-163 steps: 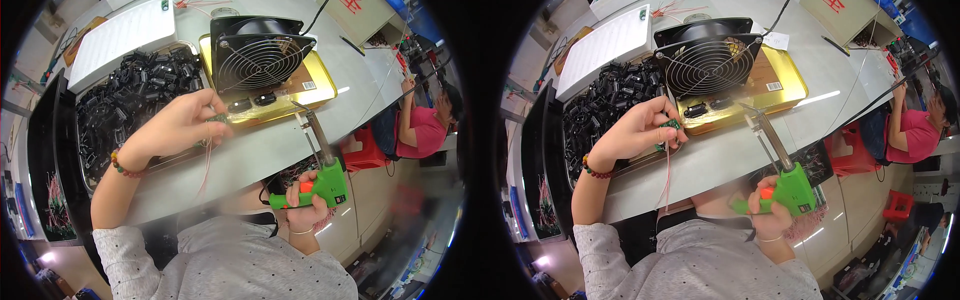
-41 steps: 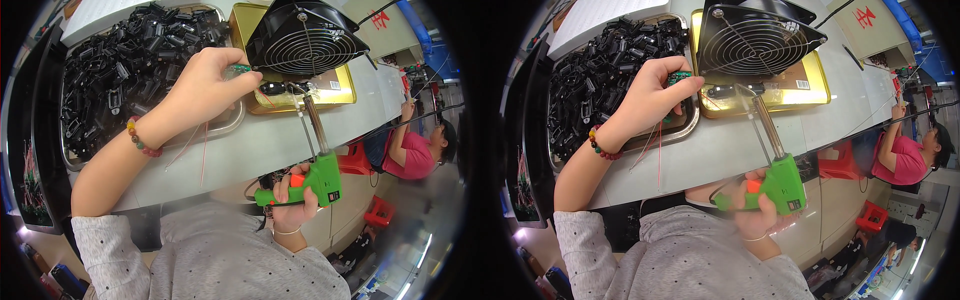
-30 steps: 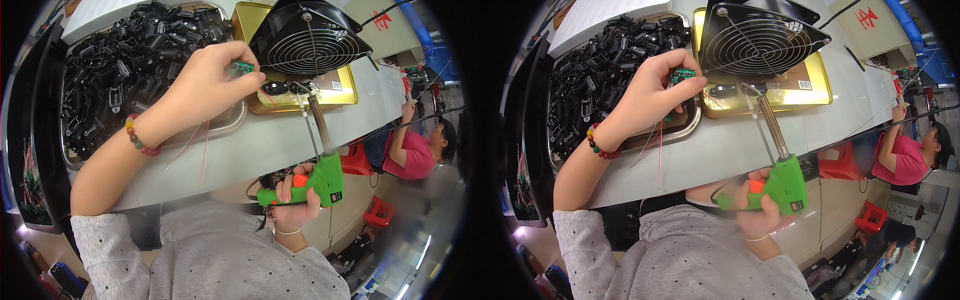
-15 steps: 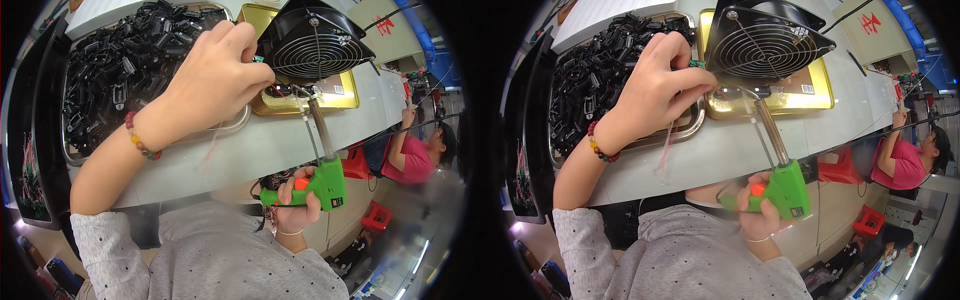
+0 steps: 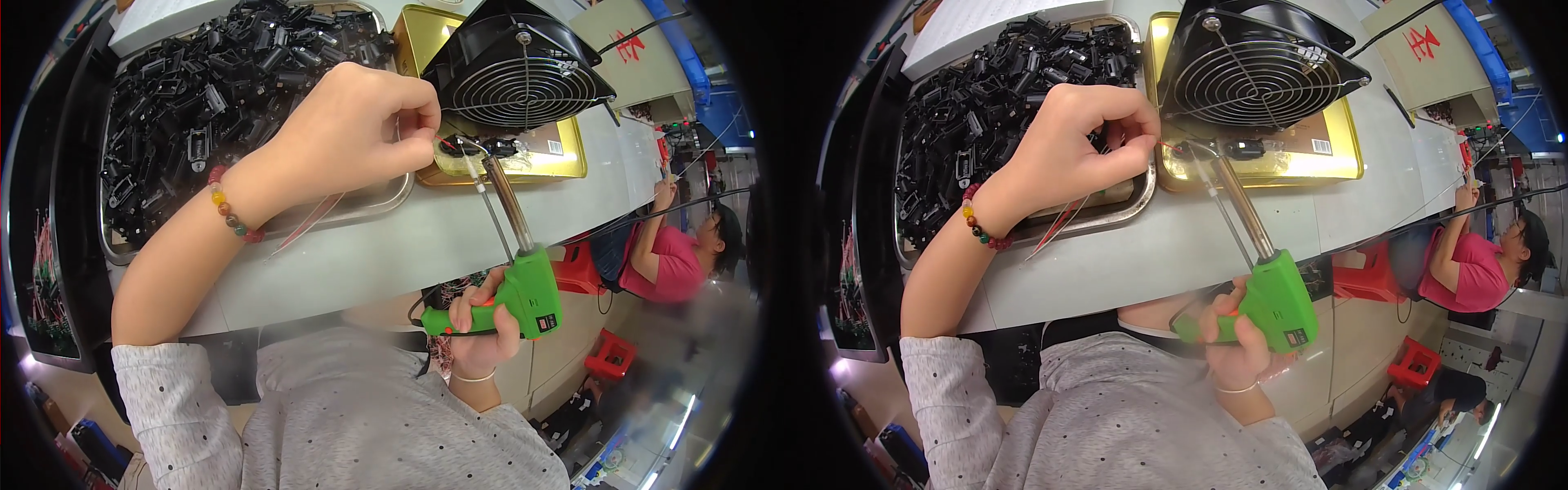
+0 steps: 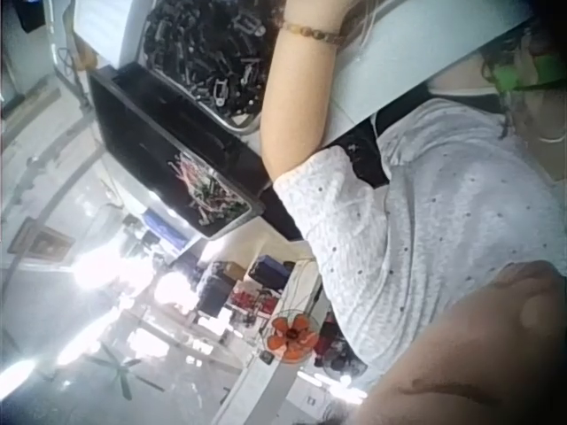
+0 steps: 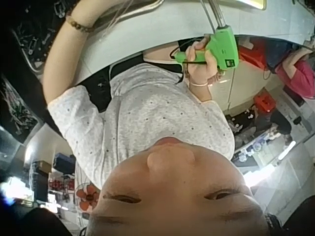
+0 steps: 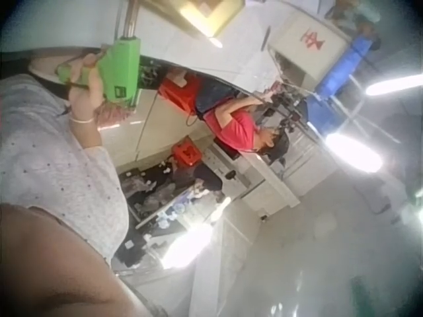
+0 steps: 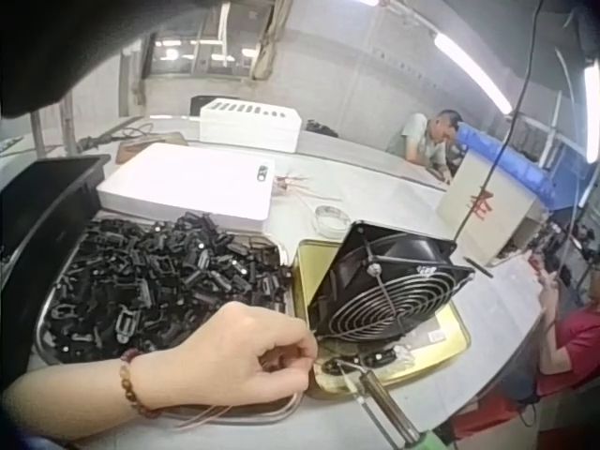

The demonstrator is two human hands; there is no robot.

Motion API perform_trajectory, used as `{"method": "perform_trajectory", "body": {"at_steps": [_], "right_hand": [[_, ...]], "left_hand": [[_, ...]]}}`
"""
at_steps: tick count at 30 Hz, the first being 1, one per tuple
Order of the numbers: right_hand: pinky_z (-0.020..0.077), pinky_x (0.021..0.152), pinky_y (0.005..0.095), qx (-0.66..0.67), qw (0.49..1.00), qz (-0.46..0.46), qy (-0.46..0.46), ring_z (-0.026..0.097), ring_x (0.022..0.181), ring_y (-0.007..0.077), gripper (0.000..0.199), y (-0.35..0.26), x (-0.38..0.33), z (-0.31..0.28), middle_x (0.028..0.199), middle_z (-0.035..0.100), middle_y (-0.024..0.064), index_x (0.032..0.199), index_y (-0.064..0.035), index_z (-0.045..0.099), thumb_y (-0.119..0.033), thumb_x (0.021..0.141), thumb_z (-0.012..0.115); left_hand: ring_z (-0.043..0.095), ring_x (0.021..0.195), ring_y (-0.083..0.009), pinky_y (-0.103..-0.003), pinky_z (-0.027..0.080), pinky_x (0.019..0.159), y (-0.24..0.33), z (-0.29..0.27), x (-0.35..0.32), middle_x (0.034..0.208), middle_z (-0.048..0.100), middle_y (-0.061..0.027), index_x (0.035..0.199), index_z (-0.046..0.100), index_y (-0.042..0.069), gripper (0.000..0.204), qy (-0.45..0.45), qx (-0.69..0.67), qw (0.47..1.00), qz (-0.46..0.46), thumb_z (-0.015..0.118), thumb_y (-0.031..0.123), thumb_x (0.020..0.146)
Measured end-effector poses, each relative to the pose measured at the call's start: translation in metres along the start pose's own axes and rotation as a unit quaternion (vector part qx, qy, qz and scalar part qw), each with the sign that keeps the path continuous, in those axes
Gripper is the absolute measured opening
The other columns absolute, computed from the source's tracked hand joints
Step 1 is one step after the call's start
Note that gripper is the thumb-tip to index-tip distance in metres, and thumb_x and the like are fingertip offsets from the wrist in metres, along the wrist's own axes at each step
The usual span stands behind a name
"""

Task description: The person solders electronic components onto green circuit boards using a handheld soldering gun at a workbench.

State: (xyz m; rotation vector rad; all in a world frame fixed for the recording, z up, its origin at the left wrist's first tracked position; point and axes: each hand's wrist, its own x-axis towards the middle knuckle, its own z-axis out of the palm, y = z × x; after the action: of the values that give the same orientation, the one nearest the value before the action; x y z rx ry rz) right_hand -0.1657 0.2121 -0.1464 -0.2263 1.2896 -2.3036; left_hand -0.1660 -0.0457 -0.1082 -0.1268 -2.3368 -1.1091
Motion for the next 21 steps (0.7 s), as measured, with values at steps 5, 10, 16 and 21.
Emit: {"method": "perform_trajectory", "body": {"at_steps": [5, 10, 16, 21], "right_hand": [[0.036, 0.044, 0.0258, -0.02, 1.0, -0.011, 0.005, 0.042, 0.045, 0.0141, 0.039, 0.0008, 0.0001, 0.0021, 0.078, 0.049, 0.0075, 0.106, 0.0031, 0.039, -0.018, 0.074, 0.045], [0.0356, 0.044, 0.0257, -0.034, 0.999, -0.01, 0.017, 0.042, 0.045, 0.0135, 0.038, 0.0008, -0.0012, 0.0049, 0.077, 0.05, 0.007, 0.106, 0.0029, 0.04, -0.017, 0.074, 0.045], [0.0354, 0.045, 0.0254, -0.055, 0.998, -0.026, 0.012, 0.043, 0.046, 0.0133, 0.037, 0.0002, -0.0017, 0.0053, 0.079, 0.051, 0.007, 0.105, 0.0018, 0.041, -0.017, 0.075, 0.046], [0.0355, 0.046, 0.0251, -0.062, 0.998, -0.028, 0.013, 0.044, 0.048, 0.0133, 0.036, 0.0006, -0.0023, 0.0063, 0.08, 0.051, 0.0069, 0.106, 0.0016, 0.041, -0.016, 0.075, 0.046]], "left_hand": [[0.051, 0.049, -0.0099, -0.02, 0.042, 0.047, 0.0014, 0.0009, -0.0009, 0.056, 0.053, -0.0044, 0.067, 0.054, 0.0, 0.006, 0.013, 0.006, 1.0, -0.01, 0.054, 0.005, 0.065], [0.05, 0.048, -0.0104, -0.02, 0.042, 0.047, 0.0007, 0.0043, -0.0024, 0.055, 0.053, -0.0046, 0.067, 0.054, 0.0, 0.005, 0.027, 0.016, 1.0, 0.0, 0.054, 0.005, 0.065], [0.055, 0.05, -0.0236, -0.029, 0.045, 0.05, 0.0022, 0.0052, -0.0019, 0.055, 0.054, -0.0106, 0.063, 0.054, 0.001, 0.008, 0.042, 0.017, 0.999, -0.016, 0.055, 0.009, 0.062], [0.051, 0.047, -0.0116, -0.021, 0.041, 0.045, -0.0016, 0.0068, -0.0033, 0.054, 0.052, -0.0055, 0.066, 0.053, 0.001, 0.005, 0.039, 0.03, 0.999, 0.003, 0.055, 0.006, 0.065]]}}
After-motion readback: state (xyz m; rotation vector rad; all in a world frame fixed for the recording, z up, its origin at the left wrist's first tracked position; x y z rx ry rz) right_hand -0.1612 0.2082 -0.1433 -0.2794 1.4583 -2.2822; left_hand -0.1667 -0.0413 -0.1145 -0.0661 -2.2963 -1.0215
